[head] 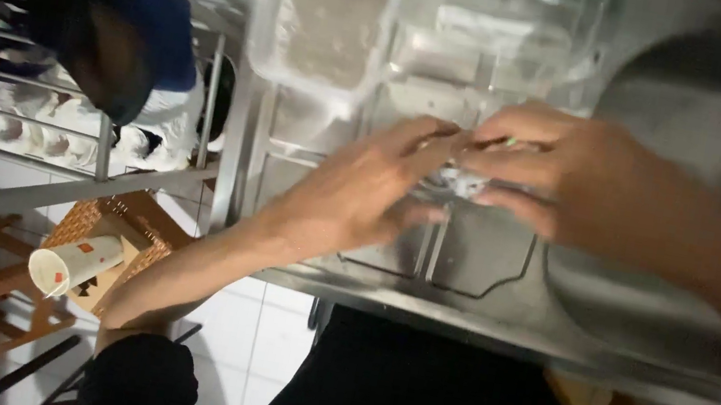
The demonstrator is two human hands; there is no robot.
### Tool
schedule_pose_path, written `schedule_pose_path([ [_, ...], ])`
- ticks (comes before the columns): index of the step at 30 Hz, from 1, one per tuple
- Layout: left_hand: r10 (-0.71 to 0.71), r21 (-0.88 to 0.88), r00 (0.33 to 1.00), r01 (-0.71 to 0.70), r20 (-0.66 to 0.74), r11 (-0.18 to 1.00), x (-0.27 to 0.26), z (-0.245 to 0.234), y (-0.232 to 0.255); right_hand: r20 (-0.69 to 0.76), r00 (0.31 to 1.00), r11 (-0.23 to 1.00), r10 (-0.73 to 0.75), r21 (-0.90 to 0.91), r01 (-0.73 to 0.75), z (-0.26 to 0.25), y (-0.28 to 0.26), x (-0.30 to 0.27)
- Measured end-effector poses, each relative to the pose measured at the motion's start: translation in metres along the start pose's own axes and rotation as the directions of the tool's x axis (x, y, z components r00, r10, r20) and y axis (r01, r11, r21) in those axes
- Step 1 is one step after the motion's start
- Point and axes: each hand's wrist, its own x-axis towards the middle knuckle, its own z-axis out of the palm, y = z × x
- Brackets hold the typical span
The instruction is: Scrubbing white shoelaces with a toothbrush and soapy water in a stainless steel sink.
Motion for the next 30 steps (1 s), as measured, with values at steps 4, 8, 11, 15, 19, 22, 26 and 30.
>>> schedule_pose_path([
  [4,-0.098,0.371,0.995,0.086,0.012,0.925,0.000,0.001,-0.009,-0.188,0.968,0.984,0.164,-0.045,-0.175,0.018,0.039,-0.054],
  [8,-0.008,0.309,0.997,-0.017,0.079,0.951,0.009,0.015,-0.009,-0.226,0.967,0.979,0.116,-0.140,-0.150,0.033,0.048,-0.058],
  [11,-0.009,0.308,0.992,-0.030,0.123,0.951,0.017,0.034,-0.005,-0.210,0.972,0.993,0.109,-0.024,-0.116,0.051,0.048,-0.054],
  [15,0.201,0.212,0.969,-0.229,0.142,0.950,0.023,0.044,-0.005,-0.202,0.976,0.973,0.076,0.227,-0.029,0.061,0.025,-0.060],
  [19,0.227,0.005,0.974,-0.227,-0.021,0.974,0.028,0.037,0.009,-0.381,0.909,0.963,0.167,0.261,-0.068,0.069,0.017,-0.074],
  [22,0.170,0.097,0.985,-0.169,-0.003,0.981,0.034,0.023,0.012,-0.388,0.876,0.910,0.287,0.396,-0.122,0.054,0.012,-0.078],
  [26,0.042,0.447,0.990,-0.097,0.131,0.889,0.031,-0.015,0.035,-0.386,0.843,0.816,0.374,0.569,-0.102,0.034,0.017,-0.083],
  [30,-0.123,0.477,0.974,0.017,0.192,0.879,0.029,-0.027,0.046,-0.234,0.883,0.602,0.407,0.796,-0.067,0.025,0.019,-0.080],
])
